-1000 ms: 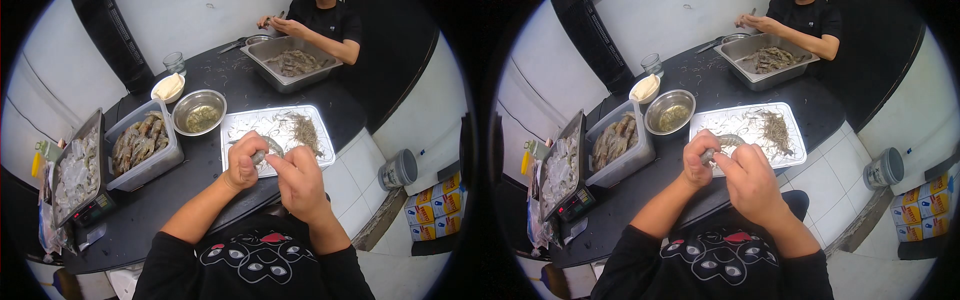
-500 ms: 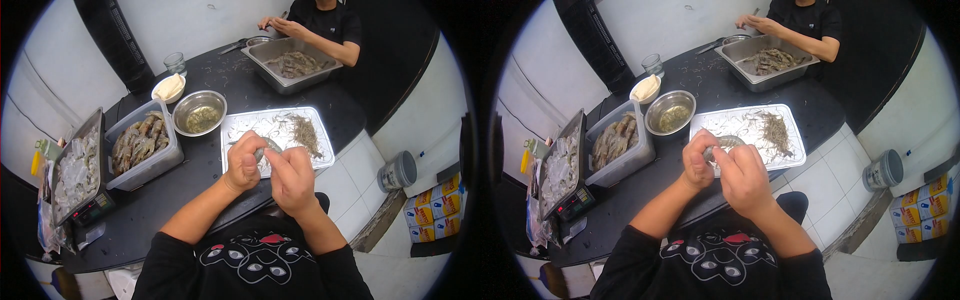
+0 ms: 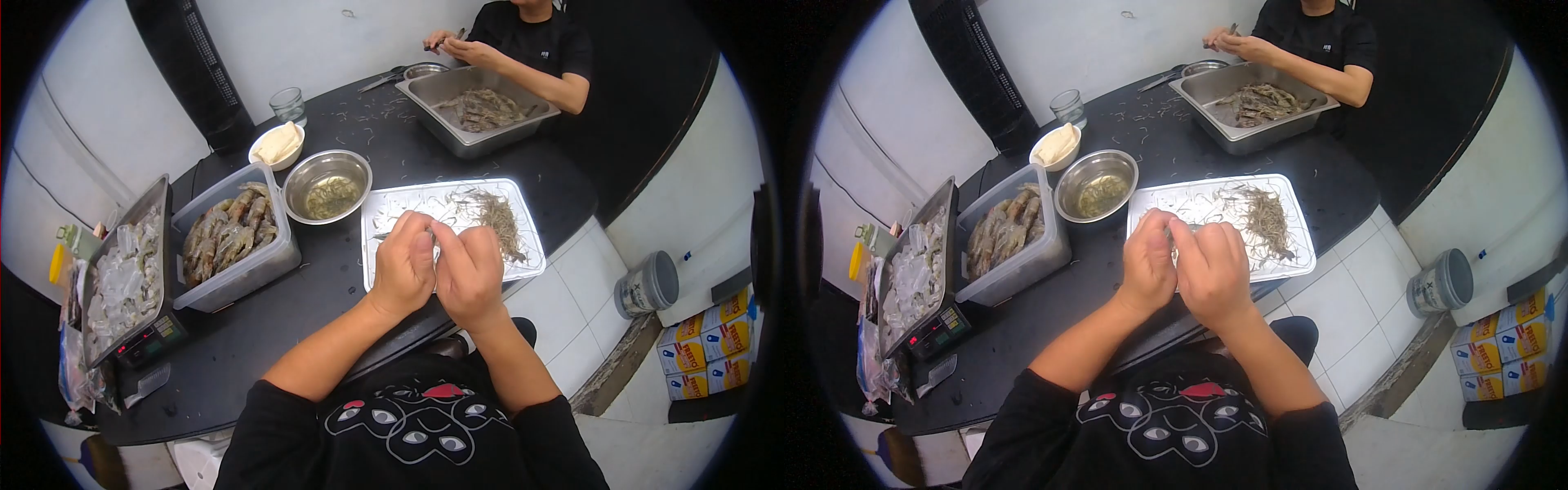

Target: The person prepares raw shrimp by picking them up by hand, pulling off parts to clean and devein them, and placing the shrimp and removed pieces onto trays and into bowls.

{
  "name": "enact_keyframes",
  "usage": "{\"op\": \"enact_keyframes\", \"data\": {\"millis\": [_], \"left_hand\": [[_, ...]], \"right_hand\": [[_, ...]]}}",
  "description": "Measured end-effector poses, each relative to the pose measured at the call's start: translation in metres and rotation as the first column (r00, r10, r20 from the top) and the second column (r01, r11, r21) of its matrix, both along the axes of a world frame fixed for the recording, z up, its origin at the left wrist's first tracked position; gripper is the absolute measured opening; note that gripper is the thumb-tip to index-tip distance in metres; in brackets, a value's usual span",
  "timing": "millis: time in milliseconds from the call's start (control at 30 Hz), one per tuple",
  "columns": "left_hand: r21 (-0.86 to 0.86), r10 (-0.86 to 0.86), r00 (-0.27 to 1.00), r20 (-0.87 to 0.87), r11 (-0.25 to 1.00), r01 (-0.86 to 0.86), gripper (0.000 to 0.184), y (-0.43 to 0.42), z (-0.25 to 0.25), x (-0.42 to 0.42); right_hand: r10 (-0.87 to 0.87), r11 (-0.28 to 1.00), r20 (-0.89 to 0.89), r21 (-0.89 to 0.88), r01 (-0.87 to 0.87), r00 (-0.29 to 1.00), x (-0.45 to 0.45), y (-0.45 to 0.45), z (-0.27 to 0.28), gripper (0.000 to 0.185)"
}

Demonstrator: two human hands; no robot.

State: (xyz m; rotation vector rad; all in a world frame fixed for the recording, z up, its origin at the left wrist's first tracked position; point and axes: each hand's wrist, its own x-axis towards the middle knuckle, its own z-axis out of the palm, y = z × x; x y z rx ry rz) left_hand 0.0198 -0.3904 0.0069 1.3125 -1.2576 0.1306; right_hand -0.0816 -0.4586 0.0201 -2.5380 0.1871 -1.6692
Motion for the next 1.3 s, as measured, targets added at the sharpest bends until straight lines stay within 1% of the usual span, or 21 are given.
{"op": "enact_keyframes", "data": {"millis": [133, 333, 433, 467, 567, 633, 767, 833, 867, 967, 1033, 1133, 1167, 1233, 1267, 1300], "left_hand": [[0.029, -0.007, 0.999, -0.039, 1.0, 0.008, 0.038, 0.0, 0.0, 0.0], [0.007, -0.053, 0.996, -0.078, 0.999, 0.054, 0.043, -0.003, -0.005, 0.004], [-0.017, -0.074, 0.991, -0.111, 0.997, 0.073, 0.045, -0.005, -0.011, 0.006], [-0.027, -0.08, 0.989, -0.127, 0.997, 0.078, 0.046, -0.006, -0.012, 0.006], [0.023, -0.097, 0.977, -0.189, 0.994, 0.103, 0.049, -0.004, -0.014, 0.006], [0.001, -0.122, 0.967, -0.222, 0.992, 0.125, 0.051, -0.004, -0.016, 0.006], [-0.008, -0.161, 0.949, -0.272, 0.986, 0.165, 0.057, -0.004, -0.018, 0.007], [0.01, -0.184, 0.925, -0.331, 0.98, 0.199, 0.058, -0.003, -0.016, 0.006], [0.018, -0.195, 0.912, -0.361, 0.976, 0.216, 0.058, -0.002, -0.015, 0.005], [-0.015, -0.212, 0.907, -0.365, 0.975, 0.222, 0.059, -0.004, -0.014, 0.005], [0.009, -0.237, 0.866, -0.44, 0.963, 0.268, 0.061, -0.001, -0.011, 0.003], [0.003, -0.277, 0.819, -0.502, 0.947, 0.322, 0.066, 0.0, -0.01, 0.002], [-0.005, -0.292, 0.807, -0.514, 0.941, 0.337, 0.067, -0.001, -0.01, 0.002], [0.027, -0.259, 0.803, -0.537, 0.946, 0.323, 0.073, -0.001, -0.008, 0.0], [0.043, -0.242, 0.8, -0.549, 0.948, 0.315, 0.076, -0.001, -0.008, 0.0], [0.031, -0.261, 0.791, -0.553, 0.943, 0.332, 0.075, -0.002, -0.009, 0.0]], "right_hand": [[0.026, 0.997, 0.049, 0.073, -0.029, 0.998, 0.004, 0.002, -0.001, 0.029], [0.118, 0.933, 0.084, 0.332, -0.14, 0.989, 0.004, 0.004, -0.001, 0.029], [0.145, 0.916, 0.101, 0.361, -0.172, 0.984, 0.004, 0.005, 0.003, 0.025], [0.156, 0.905, 0.106, 0.384, -0.185, 0.982, 0.004, 0.005, 0.003, 0.025], [0.187, 0.86, 0.121, 0.459, -0.222, 0.975, 0.004, 0.005, 0.003, 0.024], [0.211, 0.818, 0.128, 0.52, -0.246, 0.969, 0.003, 0.006, 0.004, 0.023], [0.259, 0.7, 0.164, 0.647, -0.302, 0.952, 0.001, 0.004, 0.003, 0.021], [0.279, 0.642, 0.18, 0.695, -0.323, 0.943, -0.001, 0.003, 0.004, 0.019], [0.285, 0.63, 0.187, 0.703, -0.331, 0.94, -0.001, 0.002, 0.004, 0.019], [0.305, 0.58, 0.201, 0.736, -0.349, 0.931, -0.003, 0.0, 0.003, 0.019], [0.325, 0.529, 0.203, 0.77, -0.355, 0.924, -0.004, 0.0, 0.005, 0.019], [0.381, 0.34, 0.288, 0.84, -0.423, 0.879, -0.005, -0.001, 0.007, 0.017], [0.4, 0.264, 0.345, 0.844, -0.467, 0.849, -0.005, -0.001, 0.006, 0.017], [0.422, 0.108, 0.458, 0.832, -0.545, 0.782, -0.004, -0.002, 0.005, 0.016], [0.417, 0.117, 0.449, 0.836, -0.537, 0.79, -0.005, -0.004, 0.005, 0.016], [0.412, 0.127, 0.44, 0.839, -0.528, 0.798, -0.006, -0.006, 0.006, 0.016]]}}
